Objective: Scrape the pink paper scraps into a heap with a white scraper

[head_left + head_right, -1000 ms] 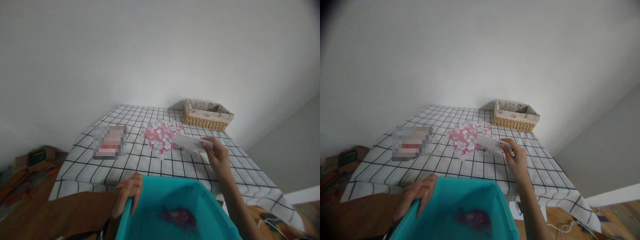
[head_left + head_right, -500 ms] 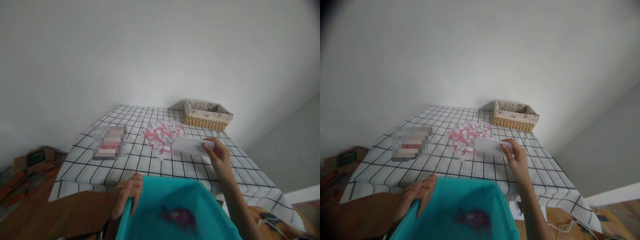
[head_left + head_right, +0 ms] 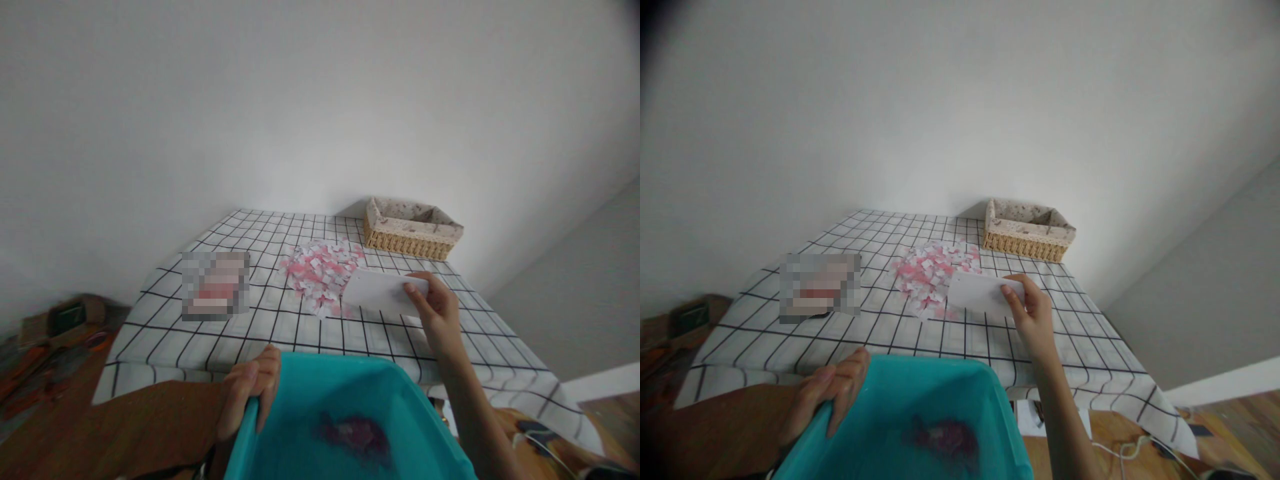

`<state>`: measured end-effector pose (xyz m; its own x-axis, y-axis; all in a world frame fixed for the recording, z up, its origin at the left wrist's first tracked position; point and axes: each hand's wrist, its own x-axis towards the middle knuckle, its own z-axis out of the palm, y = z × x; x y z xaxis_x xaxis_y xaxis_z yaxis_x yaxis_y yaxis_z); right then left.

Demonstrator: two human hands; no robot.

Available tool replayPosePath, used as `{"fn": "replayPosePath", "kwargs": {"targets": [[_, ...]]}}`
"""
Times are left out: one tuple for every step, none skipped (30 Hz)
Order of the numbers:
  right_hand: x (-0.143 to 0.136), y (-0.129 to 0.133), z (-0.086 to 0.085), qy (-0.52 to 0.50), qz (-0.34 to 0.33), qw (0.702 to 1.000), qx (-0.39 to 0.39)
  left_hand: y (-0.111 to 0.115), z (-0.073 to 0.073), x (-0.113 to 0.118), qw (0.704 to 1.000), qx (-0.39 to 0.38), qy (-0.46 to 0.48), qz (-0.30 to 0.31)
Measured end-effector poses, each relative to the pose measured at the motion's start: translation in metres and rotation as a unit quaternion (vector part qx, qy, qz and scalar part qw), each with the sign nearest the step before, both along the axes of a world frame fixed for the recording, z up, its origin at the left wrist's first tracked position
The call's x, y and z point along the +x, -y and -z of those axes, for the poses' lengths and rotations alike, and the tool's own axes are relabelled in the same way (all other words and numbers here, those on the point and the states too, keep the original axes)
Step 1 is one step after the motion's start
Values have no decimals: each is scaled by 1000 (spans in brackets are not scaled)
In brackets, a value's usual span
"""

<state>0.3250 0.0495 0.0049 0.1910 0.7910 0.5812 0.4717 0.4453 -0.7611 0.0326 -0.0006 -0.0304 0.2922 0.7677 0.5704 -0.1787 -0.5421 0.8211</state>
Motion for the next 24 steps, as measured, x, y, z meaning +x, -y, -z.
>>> {"fn": "replayPosePath", "kwargs": {"targets": [[0, 0, 0, -1, 7, 1000, 3, 0, 0, 0, 1000, 4, -2, -1], [0, 0, 0, -1, 12, 1000, 6, 0, 1, -1, 1000, 7, -5, -1], [0, 0, -1, 0, 17, 1000, 7, 0, 1, -1, 1000, 7, -8, -2], [0, 0, -1, 2, 21, 1000, 7, 0, 1, -2, 1000, 6, -11, -3], [0, 0, -1, 5, 23, 1000, 6, 0, 1, -2, 1000, 3, -14, -4], [0, 0, -1, 9, 25, 1000, 5, 0, 1, -3, 1000, -1, -16, -4], [0, 0, -1, 13, 27, 1000, 5, 1, 1, -3, 1000, -3, -17, -6], [1, 0, 0, 17, 30, 999, 6, 1, 0, -3, 1000, -4, -21, -2], [1, 0, 0, 19, 33, 999, 8, 1, -1, -4, 1000, -3, -25, 2], [1, 0, 0, 21, 35, 999, 10, 1, -2, -4, 1000, -2, -27, 3], [1, 0, 0, 22, 36, 999, 13, 1, -2, -4, 1000, -3, -29, 3], [1, 0, 0, 22, 36, 999, 14, 0, -3, -4, 1000, -5, -31, 3], [1, 0, 0, 22, 35, 999, 15, 0, -4, -4, 999, -6, -34, 3], [1, 0, 0, 23, 35, 999, 16, 0, -4, -4, 999, -6, -33, 2], [1, 0, 0, 23, 35, 999, 15, -1, -4, -4, 1000, -3, -31, 1], [1, 0, 0, 24, 37, 999, 14, -1, -4, -4, 999, 0, -35, 7], [1, 0, -1, 26, 41, 999, 13, -1, -4, -5, 999, 3, -38, 12], [1, 0, -1, 27, 46, 998, 13, -1, -4, -5, 999, 5, -39, 14], [0, 0, -1, 28, 51, 998, 13, -1, -3, -5, 999, 4, -40, 13], [0, 0, -1, 30, 55, 998, 14, -1, -3, -5, 999, -1, -38, 10], [0, 0, -1, 31, 59, 998, 14, 0, -2, -5, 999, -5, -37, 7], [0, -1, -1, 32, 61, 998, 14, 0, -2, -5, 999, -10, -33, 1], [1, -1, -1, 31, 63, 997, 15, 0, -1, -5, 999, -13, -31, -2], [1, -1, 0, 30, 65, 997, 16, 0, 0, -5, 999, -15, -32, 1]]}}
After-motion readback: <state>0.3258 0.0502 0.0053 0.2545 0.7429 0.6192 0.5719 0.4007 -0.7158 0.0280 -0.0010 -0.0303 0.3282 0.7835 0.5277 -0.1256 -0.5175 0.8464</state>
